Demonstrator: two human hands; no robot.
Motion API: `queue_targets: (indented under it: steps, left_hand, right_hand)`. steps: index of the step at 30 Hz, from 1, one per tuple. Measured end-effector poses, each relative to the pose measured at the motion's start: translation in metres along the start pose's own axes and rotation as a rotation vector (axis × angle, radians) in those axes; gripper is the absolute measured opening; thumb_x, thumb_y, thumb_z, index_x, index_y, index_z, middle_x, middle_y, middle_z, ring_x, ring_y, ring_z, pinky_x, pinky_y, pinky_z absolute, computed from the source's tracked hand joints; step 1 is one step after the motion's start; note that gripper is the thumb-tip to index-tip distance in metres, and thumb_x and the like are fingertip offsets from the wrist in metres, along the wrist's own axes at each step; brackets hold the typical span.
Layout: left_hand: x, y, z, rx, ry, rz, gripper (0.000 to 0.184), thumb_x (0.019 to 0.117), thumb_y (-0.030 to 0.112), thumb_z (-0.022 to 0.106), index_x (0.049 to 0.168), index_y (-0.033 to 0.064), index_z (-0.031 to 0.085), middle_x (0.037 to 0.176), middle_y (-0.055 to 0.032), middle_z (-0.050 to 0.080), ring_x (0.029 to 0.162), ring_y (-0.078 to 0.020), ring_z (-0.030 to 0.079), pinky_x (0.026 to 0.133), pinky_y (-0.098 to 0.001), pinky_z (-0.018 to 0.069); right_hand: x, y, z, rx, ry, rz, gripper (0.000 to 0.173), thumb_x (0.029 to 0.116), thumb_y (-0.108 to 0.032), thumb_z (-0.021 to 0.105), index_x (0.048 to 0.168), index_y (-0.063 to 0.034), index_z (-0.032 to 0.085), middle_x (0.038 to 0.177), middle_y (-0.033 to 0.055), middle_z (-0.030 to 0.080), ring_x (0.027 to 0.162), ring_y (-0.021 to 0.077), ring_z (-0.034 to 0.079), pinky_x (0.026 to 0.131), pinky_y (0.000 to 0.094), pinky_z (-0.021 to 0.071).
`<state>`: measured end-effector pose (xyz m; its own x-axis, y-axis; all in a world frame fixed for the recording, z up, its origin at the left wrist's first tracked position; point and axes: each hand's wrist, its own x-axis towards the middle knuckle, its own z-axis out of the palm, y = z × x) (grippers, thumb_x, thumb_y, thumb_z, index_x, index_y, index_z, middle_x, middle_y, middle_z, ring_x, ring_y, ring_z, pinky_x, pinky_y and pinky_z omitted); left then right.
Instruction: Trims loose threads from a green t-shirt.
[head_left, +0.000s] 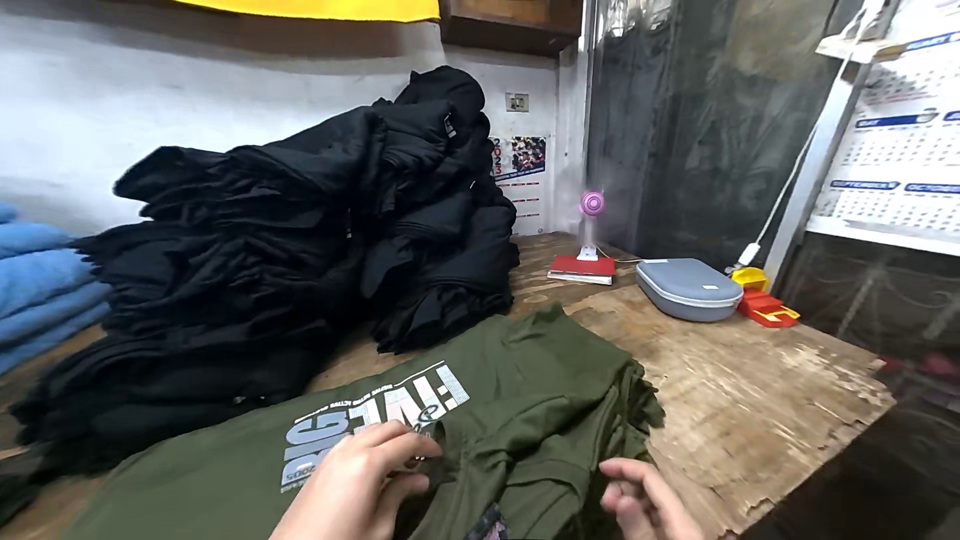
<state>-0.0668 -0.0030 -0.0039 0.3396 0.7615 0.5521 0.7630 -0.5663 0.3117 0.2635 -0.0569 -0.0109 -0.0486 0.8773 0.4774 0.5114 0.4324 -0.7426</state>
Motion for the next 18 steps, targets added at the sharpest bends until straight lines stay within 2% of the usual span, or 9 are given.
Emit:
queue_targets:
  steps: [1,3,5,7,10,13,15,16,18]
  left_hand:
    - [0.000,0.000,0.000,0.015,0.025,-0.012,0.018,0.0901,0.017,0.073,0.107,0.0172,0.078,0.100,-0.0055,0.073,0.090,-0.0253,0.070,0.081,-0.0532,0.0577]
    - [0.002,0.000,-0.004,0.056,0.113,-0.035,0.015,0.0937,0.021,0.068,0.105,0.0187,0.078,0.098,-0.0024,0.073,0.087,-0.0202,0.071,0.077,-0.0460,0.0597]
    - [0.007,0.001,-0.010,0.062,0.208,-0.057,0.019,0.0961,0.027,0.064,0.108,0.0196,0.077,0.099,-0.0011,0.072,0.084,-0.0144,0.069,0.073,-0.0368,0.0592]
    - [0.013,0.005,-0.017,0.035,0.239,-0.048,0.025,0.0977,0.033,0.064,0.115,0.0197,0.076,0.102,-0.0020,0.070,0.082,-0.0105,0.067,0.070,-0.0295,0.0581]
    - [0.024,0.022,-0.025,-0.022,0.141,0.050,0.025,0.0970,0.032,0.065,0.116,0.0200,0.076,0.104,-0.0028,0.070,0.086,-0.0115,0.067,0.073,-0.0310,0.0589]
    - [0.042,0.052,-0.020,-0.033,0.064,0.164,0.023,0.0956,0.031,0.068,0.115,0.0216,0.075,0.104,-0.0025,0.070,0.090,-0.0155,0.068,0.079,-0.0390,0.0593]
    - [0.055,0.068,-0.012,-0.023,0.041,0.227,0.024,0.0934,0.033,0.070,0.116,0.0245,0.074,0.105,0.0002,0.070,0.095,-0.0174,0.068,0.082,-0.0456,0.0575]
    - [0.061,0.073,-0.007,-0.011,0.040,0.256,0.026,0.0917,0.035,0.071,0.116,0.0257,0.074,0.104,0.0019,0.070,0.095,-0.0171,0.068,0.083,-0.0462,0.0568]
    - [0.072,0.078,0.003,0.033,0.050,0.297,0.029,0.0883,0.040,0.071,0.115,0.0287,0.074,0.103,0.0053,0.069,0.092,-0.0138,0.067,0.079,-0.0416,0.0580]
  right_hand:
    - [-0.001,-0.001,0.002,0.015,-0.015,0.005,0.043,0.1030,-0.037,0.062,0.125,0.0003,0.065,0.097,0.0070,0.072,0.087,0.0166,0.069,0.079,0.0368,0.0589]
    - [-0.006,-0.001,0.012,0.043,0.027,-0.066,0.025,0.0960,-0.021,0.073,0.109,-0.0001,0.074,0.091,0.0069,0.075,0.083,0.0145,0.072,0.078,0.0338,0.0618]
    - [-0.010,-0.001,0.015,0.117,0.111,-0.191,0.008,0.0943,-0.007,0.070,0.094,-0.0011,0.076,0.088,0.0065,0.075,0.084,0.0127,0.072,0.081,0.0310,0.0606]
    - [-0.013,0.000,0.008,0.204,0.195,-0.229,0.008,0.0964,-0.003,0.066,0.094,0.0006,0.073,0.088,0.0049,0.072,0.084,0.0095,0.070,0.082,0.0284,0.0602]
    - [-0.012,0.002,-0.008,0.185,0.265,-0.111,0.010,0.1012,-0.002,0.057,0.100,0.0022,0.065,0.090,0.0038,0.068,0.081,0.0056,0.067,0.076,0.0245,0.0591]
    - [-0.008,0.000,-0.012,0.073,0.244,0.017,0.023,0.1038,-0.007,0.050,0.107,0.0013,0.071,0.101,0.0099,0.068,0.095,0.0115,0.065,0.084,0.0277,0.0559]
    - [-0.005,-0.004,-0.002,0.040,0.223,0.029,0.031,0.1068,-0.018,0.049,0.105,-0.0016,0.075,0.101,0.0100,0.070,0.094,0.0157,0.066,0.085,0.0341,0.0558]
    - [-0.003,-0.006,0.006,0.046,0.193,0.048,0.036,0.1073,-0.028,0.050,0.103,-0.0032,0.076,0.099,0.0094,0.071,0.094,0.0178,0.067,0.084,0.0383,0.0567]
    - [0.001,-0.011,0.025,0.096,0.171,0.088,0.036,0.1020,-0.036,0.061,0.097,-0.0040,0.076,0.092,0.0069,0.071,0.087,0.0162,0.069,0.078,0.0370,0.0582]
